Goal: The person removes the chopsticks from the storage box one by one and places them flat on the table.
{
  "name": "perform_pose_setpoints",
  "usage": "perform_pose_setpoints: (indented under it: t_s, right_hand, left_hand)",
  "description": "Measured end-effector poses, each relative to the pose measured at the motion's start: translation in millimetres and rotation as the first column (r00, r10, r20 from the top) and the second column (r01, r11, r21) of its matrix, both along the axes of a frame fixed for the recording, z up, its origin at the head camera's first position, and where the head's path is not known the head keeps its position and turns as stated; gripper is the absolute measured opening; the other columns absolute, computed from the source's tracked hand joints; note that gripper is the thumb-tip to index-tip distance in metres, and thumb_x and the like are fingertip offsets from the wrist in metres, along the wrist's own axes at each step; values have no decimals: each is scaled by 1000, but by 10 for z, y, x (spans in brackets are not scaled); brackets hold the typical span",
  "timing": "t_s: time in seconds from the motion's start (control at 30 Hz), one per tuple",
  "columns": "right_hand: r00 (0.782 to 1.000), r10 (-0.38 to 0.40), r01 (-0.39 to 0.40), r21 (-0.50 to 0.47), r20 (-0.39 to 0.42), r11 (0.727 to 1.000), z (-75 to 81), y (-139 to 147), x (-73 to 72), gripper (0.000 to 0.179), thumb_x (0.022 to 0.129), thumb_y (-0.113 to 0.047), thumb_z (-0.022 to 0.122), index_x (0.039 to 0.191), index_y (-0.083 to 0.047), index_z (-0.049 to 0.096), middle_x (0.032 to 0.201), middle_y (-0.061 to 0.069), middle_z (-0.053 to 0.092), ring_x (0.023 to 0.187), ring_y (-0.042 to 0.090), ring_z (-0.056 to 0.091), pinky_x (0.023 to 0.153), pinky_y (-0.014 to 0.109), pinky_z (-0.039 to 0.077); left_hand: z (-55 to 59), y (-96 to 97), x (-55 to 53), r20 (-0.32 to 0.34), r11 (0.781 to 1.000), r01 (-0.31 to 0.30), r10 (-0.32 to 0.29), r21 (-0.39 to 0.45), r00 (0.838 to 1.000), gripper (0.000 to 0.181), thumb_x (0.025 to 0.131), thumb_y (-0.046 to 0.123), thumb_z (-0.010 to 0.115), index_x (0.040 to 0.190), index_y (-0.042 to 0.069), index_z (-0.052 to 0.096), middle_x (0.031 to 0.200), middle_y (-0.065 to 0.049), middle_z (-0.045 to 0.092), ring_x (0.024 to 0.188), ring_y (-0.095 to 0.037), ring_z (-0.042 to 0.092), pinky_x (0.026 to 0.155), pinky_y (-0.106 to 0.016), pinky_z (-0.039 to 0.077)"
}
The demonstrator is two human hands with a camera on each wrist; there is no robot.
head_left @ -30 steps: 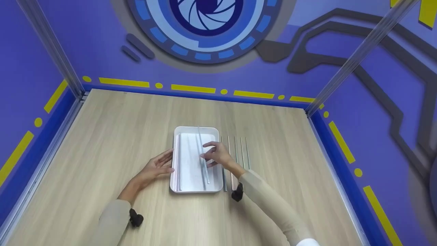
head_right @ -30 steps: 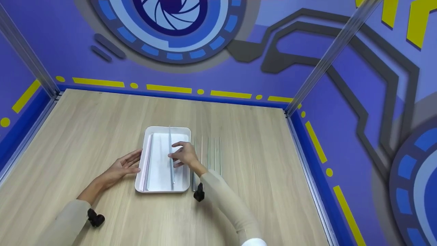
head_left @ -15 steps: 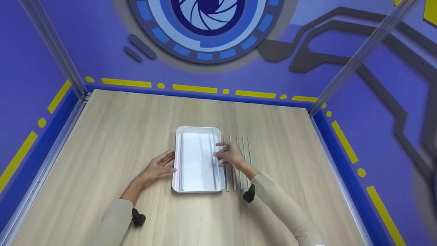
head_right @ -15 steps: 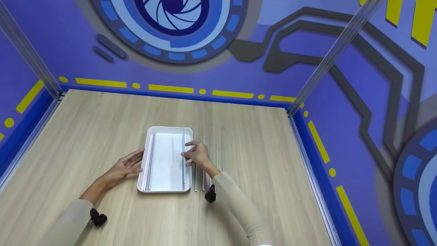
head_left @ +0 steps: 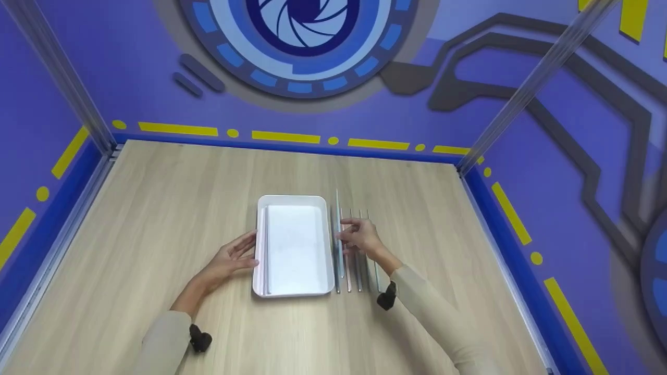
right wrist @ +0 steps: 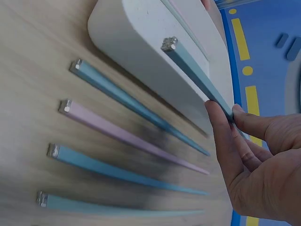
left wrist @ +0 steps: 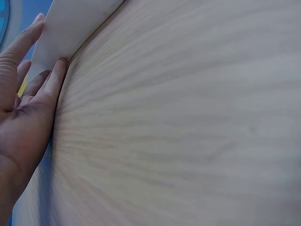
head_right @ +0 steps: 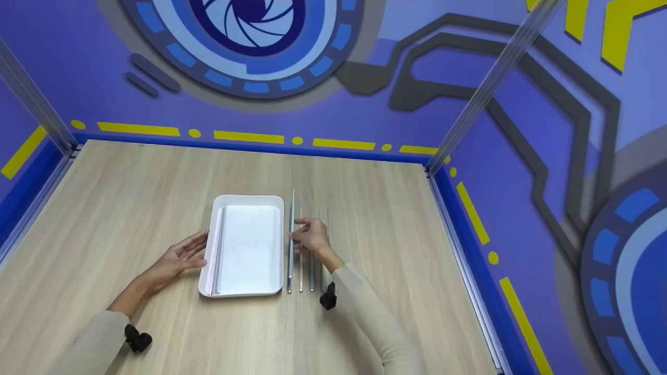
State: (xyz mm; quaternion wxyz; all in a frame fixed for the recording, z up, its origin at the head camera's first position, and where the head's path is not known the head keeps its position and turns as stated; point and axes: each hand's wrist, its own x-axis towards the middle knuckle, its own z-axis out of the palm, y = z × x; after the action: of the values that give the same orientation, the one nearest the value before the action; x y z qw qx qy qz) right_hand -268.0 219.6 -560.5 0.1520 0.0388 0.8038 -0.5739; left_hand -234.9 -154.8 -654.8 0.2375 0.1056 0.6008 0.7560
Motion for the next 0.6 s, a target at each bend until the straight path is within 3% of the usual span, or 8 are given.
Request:
perform_pose_setpoints:
  t_s: [0.2,0.6]
  right_hand:
    - [999,-43,43,8,8,999,-26,175,19,49,91,3,71,138,7,58,93,16,73,76,19,74,67,39,68]
    - [990,-134,130,75,47,989,-98,682,1,50,91,0,73,139,3,58,96,14,74,77,19,75,63,35,68]
  left_hand:
    - [10,-28,13,-7,1000,2,-3,-20,1000,86,95,4,70,163,7,19,172,-17,15,159,-35,15,117,-21,42]
    - [19,-20,14,12,1000,-9,9,-10,1000,89,93,1,71,163,7,18,172,-17,15,160,-33,14,118,-20,40]
